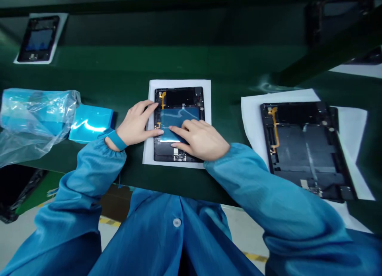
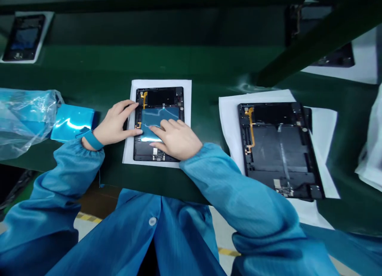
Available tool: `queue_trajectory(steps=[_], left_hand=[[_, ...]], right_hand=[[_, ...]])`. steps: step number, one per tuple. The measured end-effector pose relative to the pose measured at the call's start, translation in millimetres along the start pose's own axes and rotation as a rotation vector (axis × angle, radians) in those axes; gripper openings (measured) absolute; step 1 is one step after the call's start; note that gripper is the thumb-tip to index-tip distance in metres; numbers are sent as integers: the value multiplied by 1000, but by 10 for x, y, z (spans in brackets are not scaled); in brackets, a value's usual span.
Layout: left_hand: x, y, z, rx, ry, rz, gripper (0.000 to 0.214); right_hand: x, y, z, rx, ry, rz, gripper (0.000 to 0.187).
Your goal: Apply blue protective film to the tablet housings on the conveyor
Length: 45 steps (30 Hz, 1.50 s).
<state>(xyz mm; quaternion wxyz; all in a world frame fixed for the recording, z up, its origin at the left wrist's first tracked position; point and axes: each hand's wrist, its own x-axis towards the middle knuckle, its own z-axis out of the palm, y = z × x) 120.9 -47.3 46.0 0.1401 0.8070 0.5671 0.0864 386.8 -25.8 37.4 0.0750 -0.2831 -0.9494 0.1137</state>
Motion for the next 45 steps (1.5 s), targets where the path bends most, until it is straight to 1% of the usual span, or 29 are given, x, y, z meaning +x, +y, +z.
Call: queue_trajectory(steps=[2,3,5,8,10,12,14,15,16,17,20,21,22,24,26,27,28,31,32,33,34,37,38,39,40,41,43,44,45], left_hand=[[-55,-81,9,-37,-78,28,122],[-70,-93,17,-40,-110,34,131],[-83,-82,32,-39,-146,23,141],[-80,-59,52,-42,-156,11,143],[-77,-64,66,-42,-148,13,141],[-75,-77,78,-41,-138,12,139],[-73,-86,85,-40,-136,9,139],[-72,-87,85,-41,-138,8,139],[-71,-87,85,-42,-145,7,140],[-72,-86,85,-42,-152,7,141],[-77,-80,83,-30,-161,4,144],[-79,-78,82,-21,-161,2,144],[-80,-75,79,-12,-161,-1,144],[-78,-67,66,5,-166,-10,143],[-67,-53,43,21,-180,-19,144],[-58,-44,30,30,-189,-25,145],[-49,-34,16,42,-201,-31,145],[-36,-5,-20,83,-241,-56,147],[-41,3,-31,97,-252,-65,147],[-49,10,-45,111,-260,-73,147],[-57,15,-63,126,-267,-77,147],[-26,42,-155,186,-282,-71,148],[25,59,-196,210,-287,-75,143],[106,82,-237,232,-288,-89,133],[215,111,-272,252,-281,-111,116],[350,145,-295,269,-261,-141,94],[663,214,-295,300,-179,-197,57],[819,244,-272,313,-126,-211,49],[962,266,-239,323,-83,-215,47]], right_hand=[[150,49,-27,-77,-68,-30,64],[227,84,-40,-101,-86,-10,66],[359,144,-61,-124,-107,50,66],[437,145,-63,-150,-113,98,69],[406,91,-46,-178,-106,77,74],[338,36,-23,-180,-108,1,79],[267,17,-2,-146,-125,-106,80],[241,26,7,-127,-126,-141,78],[223,44,14,-118,-111,-133,76],[213,65,20,-121,-78,-80,75],[208,83,36,-174,35,158,76],[201,61,41,-188,50,185,79],[185,27,45,-186,47,157,80],[127,-41,51,-133,8,-22,78],[51,-38,45,-56,-15,-191,72],[16,7,36,-35,-1,-200,69],[-13,81,25,-37,30,-146,68],[-73,371,-21,-119,108,127,68],[-95,448,-37,-146,100,153,69],[-126,499,-53,-162,79,127,69],[-168,522,-68,-164,54,61,70],[-338,468,-114,-77,25,-175,68],[-396,437,-128,-11,36,-222,66],[-446,414,-141,70,65,-228,62],[-482,402,-150,156,113,-174,58],[-501,402,-154,232,166,-53,53],[-488,430,-147,324,241,274,41],[-462,447,-136,337,250,413,36],[-429,460,-123,335,239,503,34]])
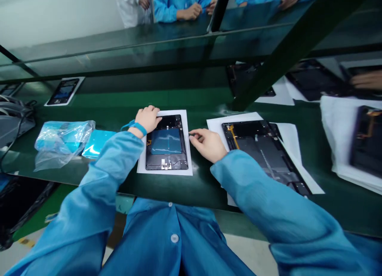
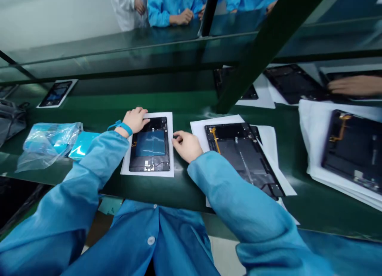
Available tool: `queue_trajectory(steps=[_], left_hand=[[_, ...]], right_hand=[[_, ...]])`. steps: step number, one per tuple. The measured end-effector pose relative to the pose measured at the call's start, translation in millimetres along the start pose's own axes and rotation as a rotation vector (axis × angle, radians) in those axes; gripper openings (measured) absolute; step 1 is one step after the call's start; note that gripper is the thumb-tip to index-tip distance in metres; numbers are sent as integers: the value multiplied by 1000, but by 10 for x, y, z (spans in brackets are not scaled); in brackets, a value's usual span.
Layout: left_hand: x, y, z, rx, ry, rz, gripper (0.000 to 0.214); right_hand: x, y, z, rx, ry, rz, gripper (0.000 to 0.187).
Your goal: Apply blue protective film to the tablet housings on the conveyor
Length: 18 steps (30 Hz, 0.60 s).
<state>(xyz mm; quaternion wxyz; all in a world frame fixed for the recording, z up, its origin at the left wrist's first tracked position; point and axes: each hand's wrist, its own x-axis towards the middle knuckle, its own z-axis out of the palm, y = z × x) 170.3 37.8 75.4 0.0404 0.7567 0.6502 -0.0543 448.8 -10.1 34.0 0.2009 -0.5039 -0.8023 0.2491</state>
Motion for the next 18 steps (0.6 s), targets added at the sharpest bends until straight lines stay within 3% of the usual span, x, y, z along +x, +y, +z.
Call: queue_trajectory(steps=[2,6,9,12,18], left_hand=[[215,76,42,8,42,-7,44],[401,28,138,18,50,18,33],[421,-61,187,18,60,53,33],[426,-73,236,11,78,65,33],[380,-36,292,-66,109,54,33]], right_hand=[[57,-23,50,-35,-24,30,32],[134,-154,169,-112,-70,-112,34],[232,-262,255,-175,-119,-210,42],[327,-323,316,-206,-133,-202,52],[183,-205,338,-147,-96,-169,43]])
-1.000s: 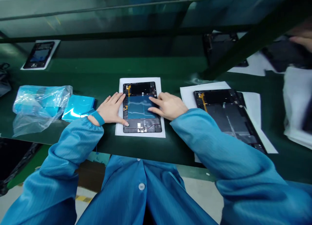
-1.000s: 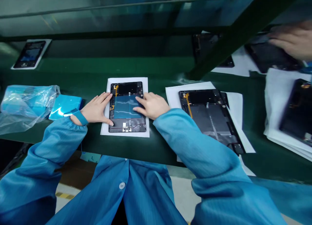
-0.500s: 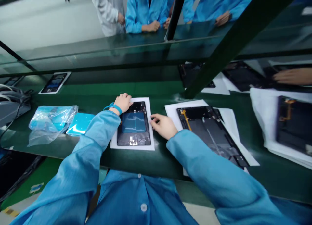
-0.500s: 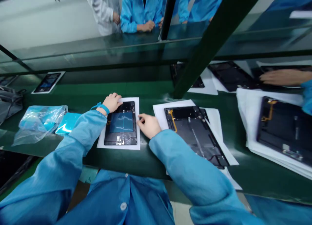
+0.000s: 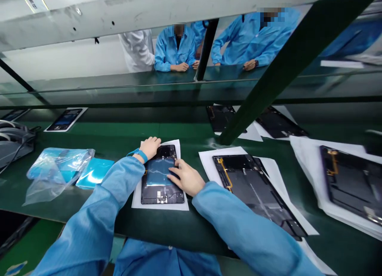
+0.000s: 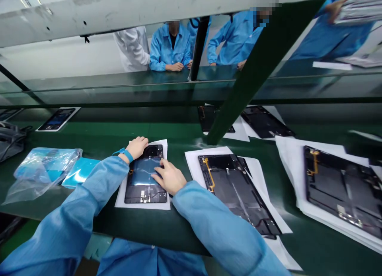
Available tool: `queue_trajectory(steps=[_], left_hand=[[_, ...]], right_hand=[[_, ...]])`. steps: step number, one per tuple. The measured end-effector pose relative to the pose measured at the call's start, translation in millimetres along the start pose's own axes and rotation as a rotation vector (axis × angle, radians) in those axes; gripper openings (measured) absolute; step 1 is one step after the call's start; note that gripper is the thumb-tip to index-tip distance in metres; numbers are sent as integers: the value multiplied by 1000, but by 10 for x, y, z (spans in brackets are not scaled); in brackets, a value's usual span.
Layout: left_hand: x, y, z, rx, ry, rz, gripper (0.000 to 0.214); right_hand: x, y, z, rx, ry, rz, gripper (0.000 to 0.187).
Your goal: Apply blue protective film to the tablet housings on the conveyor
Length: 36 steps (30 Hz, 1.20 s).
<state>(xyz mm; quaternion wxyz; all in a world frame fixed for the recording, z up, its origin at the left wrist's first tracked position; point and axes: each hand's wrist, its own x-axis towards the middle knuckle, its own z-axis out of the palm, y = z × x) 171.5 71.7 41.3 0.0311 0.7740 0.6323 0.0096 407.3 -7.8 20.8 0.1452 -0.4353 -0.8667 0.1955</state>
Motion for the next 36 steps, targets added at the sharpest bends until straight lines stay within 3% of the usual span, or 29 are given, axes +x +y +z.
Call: queue_trajectory(steps=[4,7,10,13,16,19,22,24,27,32,36], left_hand=[[-95,-106,-183,-72,121,-37,29],[-141,-240,-429,-110,278,-58,22],[-229,-350,-658,-131,453,-121,26],[-449,-361,-721,-145,669,-154,45],[-770,-256,-555,-189,690,0,40],[-1031,-127,-231,-226,523,126,26],[-1118,-72,98,-246,430,174,20],[-1104,-77,257,-266,388,181,19],[-1061,-103,383,-306,339,163,22],[-1036,-119,403,-377,275,136,27],[-1022,-124,384,-440,255,118,28]], right_hand=[[-112,154,51,305,147,215,59],[-33,185,67,450,101,175,42],[221,131,30,452,99,144,54],[735,119,-53,414,132,219,52],[1472,200,-144,336,134,331,37],[2177,284,-222,238,127,429,37],[2563,341,-290,119,102,503,37],[2565,419,-351,12,87,542,39],[2226,668,-534,-189,59,564,42],[1495,1246,-979,-505,-122,612,38],[1348,1483,-1084,-642,-238,589,40]])
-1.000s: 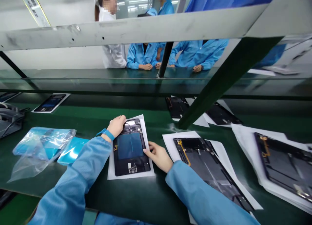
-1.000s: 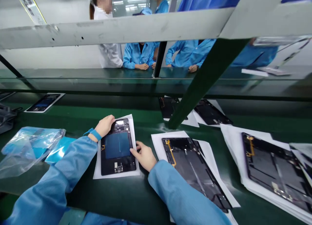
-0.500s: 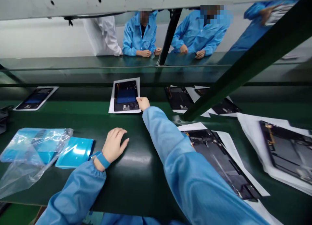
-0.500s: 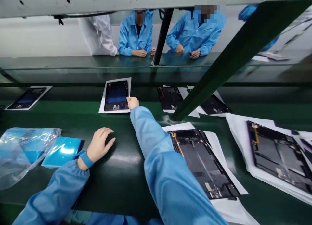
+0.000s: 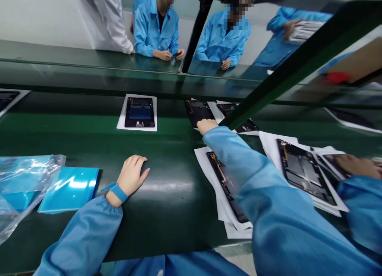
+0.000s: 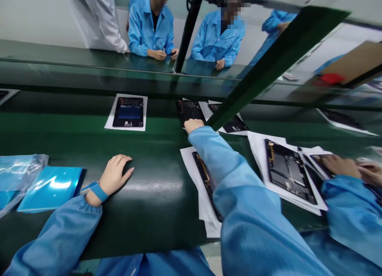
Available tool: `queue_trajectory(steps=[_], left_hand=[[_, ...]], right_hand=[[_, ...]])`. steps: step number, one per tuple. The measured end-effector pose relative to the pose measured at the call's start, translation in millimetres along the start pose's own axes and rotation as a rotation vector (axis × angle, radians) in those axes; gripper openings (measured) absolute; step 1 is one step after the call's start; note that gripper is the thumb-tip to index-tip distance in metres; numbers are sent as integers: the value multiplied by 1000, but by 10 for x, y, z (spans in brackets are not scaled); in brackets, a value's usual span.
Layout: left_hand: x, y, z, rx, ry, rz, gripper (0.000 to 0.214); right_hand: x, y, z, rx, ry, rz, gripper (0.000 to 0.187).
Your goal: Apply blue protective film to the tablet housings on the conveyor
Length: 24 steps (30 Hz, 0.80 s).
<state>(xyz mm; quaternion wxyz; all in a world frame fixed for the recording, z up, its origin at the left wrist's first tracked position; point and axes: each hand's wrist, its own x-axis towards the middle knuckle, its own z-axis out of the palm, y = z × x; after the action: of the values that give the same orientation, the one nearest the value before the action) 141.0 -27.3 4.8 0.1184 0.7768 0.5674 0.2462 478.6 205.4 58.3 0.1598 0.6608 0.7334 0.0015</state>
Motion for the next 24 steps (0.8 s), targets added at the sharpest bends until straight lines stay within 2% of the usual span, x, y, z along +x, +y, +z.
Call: queue_trajectory(steps=[7,10,13,16,20,22,24], left_hand=[[31,21,-63,-195,4,-83,29],[53,89,-146,-344,6,-157,27],[189,226,-193,-557,6,-283,29],[482,398,-155,-838,-16,-457,39],[865,534,-95,-1208,-41,-637,66],[904,559,-98,-1334,-50,-678,68],[812,572,-114,-1410,-45,-693,58]], right_hand=[[86,-30,26,-60,70,-147,40],[36,-85,-13,-39,176,-157,40],[-106,-244,-94,6,319,-161,32],[-430,-505,-170,70,446,-219,28],[-1149,-845,-144,166,552,-413,30],[-1532,-961,-69,214,577,-525,35],[-1860,-1049,28,260,580,-626,39]])
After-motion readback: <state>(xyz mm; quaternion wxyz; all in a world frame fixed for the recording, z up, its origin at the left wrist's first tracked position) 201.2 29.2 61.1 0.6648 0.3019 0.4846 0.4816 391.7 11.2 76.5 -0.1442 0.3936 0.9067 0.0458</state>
